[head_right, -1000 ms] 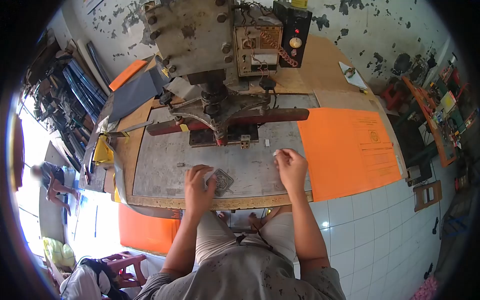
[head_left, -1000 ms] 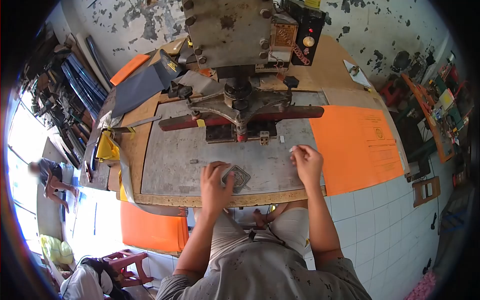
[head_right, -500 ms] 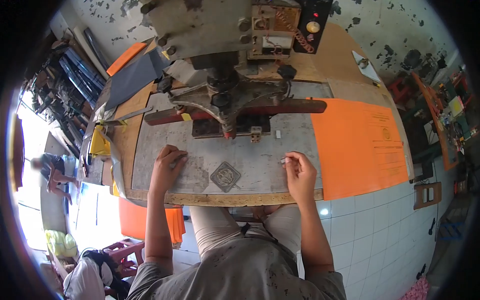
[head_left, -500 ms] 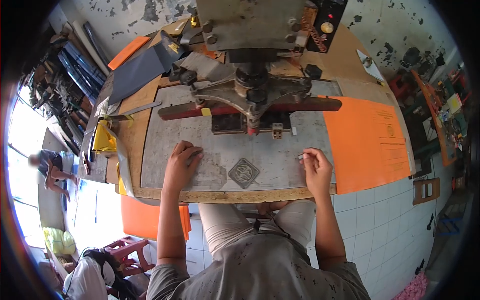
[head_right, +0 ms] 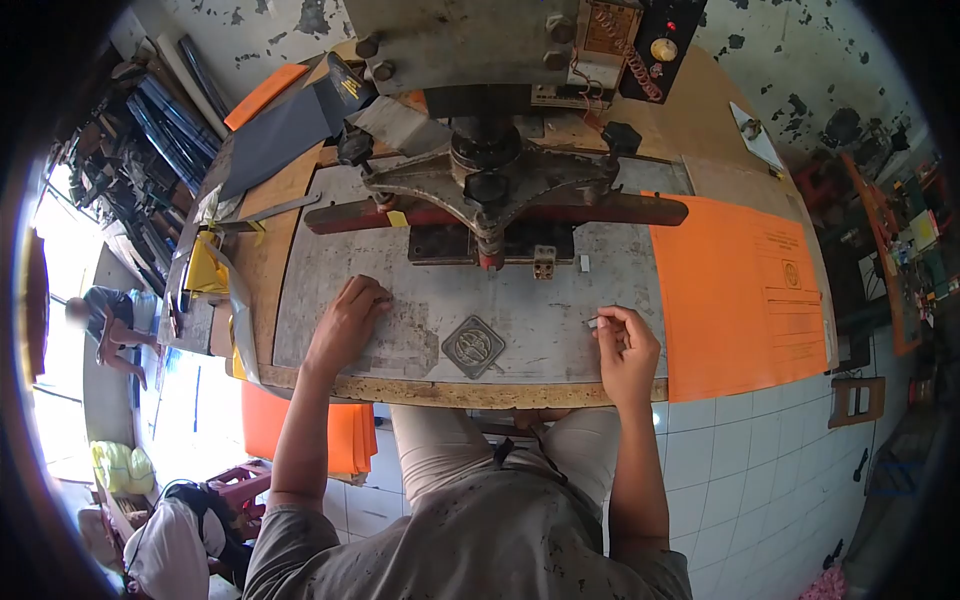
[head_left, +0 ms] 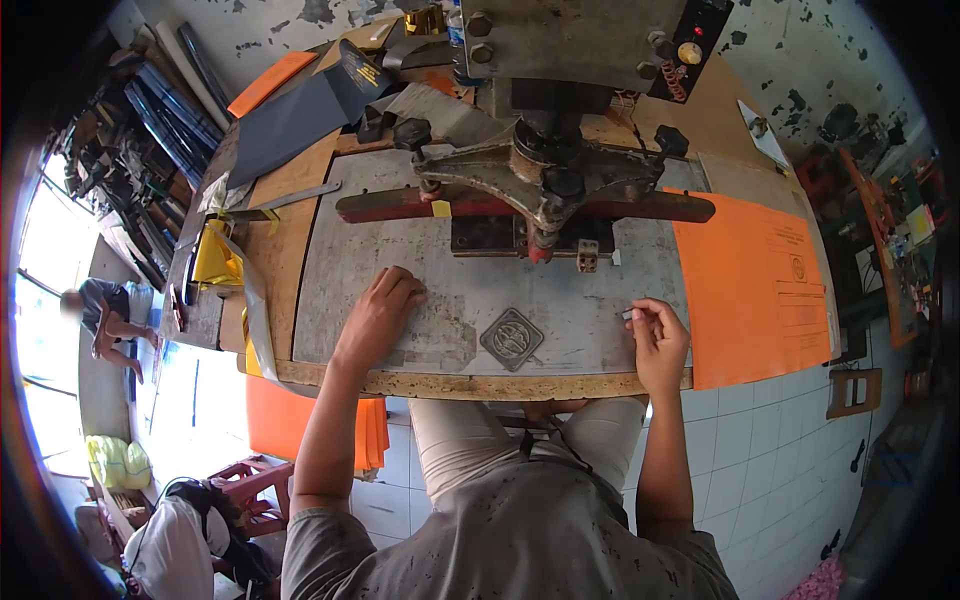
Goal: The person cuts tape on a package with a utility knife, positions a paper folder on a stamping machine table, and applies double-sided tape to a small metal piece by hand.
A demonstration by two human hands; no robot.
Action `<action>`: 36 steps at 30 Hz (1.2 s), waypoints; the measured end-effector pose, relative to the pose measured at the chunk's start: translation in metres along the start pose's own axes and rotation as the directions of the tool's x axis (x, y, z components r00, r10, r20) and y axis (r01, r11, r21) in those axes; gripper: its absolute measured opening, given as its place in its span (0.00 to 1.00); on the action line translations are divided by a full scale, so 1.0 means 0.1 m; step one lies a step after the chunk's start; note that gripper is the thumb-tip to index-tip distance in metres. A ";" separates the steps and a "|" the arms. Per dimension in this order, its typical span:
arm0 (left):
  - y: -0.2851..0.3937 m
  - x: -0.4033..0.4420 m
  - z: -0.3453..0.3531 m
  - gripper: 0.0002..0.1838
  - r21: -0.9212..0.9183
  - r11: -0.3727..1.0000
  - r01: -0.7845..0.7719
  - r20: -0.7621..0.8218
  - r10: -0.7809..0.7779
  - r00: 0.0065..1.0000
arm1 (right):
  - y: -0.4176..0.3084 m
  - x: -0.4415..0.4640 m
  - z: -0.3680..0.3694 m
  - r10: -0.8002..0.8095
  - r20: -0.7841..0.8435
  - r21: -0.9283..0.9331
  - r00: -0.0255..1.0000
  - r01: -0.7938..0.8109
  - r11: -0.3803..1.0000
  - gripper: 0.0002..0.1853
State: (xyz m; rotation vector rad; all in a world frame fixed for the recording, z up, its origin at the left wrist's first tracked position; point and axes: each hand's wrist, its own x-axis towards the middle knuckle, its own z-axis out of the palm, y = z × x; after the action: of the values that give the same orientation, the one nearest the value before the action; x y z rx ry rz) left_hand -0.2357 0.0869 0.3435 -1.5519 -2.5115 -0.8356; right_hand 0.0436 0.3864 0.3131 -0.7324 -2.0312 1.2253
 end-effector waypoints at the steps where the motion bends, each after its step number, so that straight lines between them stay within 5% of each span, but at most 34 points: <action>1: 0.00 0.00 0.00 0.07 -0.008 1.000 0.003 -0.003 -0.003 1.000 | 0.00 0.00 0.00 -0.007 -0.005 0.000 1.000 0.007 1.000 0.06; 21: 0.11 0.03 -0.03 0.09 -0.144 0.975 0.167 -0.041 -0.174 0.984 | -0.04 0.01 0.00 -0.022 -0.003 -0.036 1.000 0.021 0.999 0.06; 27: 0.18 0.01 0.03 0.06 0.030 0.999 0.031 -0.130 -0.027 0.991 | -0.02 0.02 -0.01 -0.053 -0.018 -0.017 0.998 0.053 0.998 0.05; 36: 0.17 0.00 0.06 0.05 0.083 0.996 0.033 -0.086 -0.025 0.996 | -0.02 0.01 -0.02 -0.050 -0.013 0.034 0.999 0.051 0.998 0.05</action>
State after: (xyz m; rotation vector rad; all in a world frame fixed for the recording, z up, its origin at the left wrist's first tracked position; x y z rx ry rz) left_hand -0.2197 0.0956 0.3452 -1.4266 -2.4806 -0.7707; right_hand 0.0443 0.3876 0.3157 -0.6667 -2.0019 1.2207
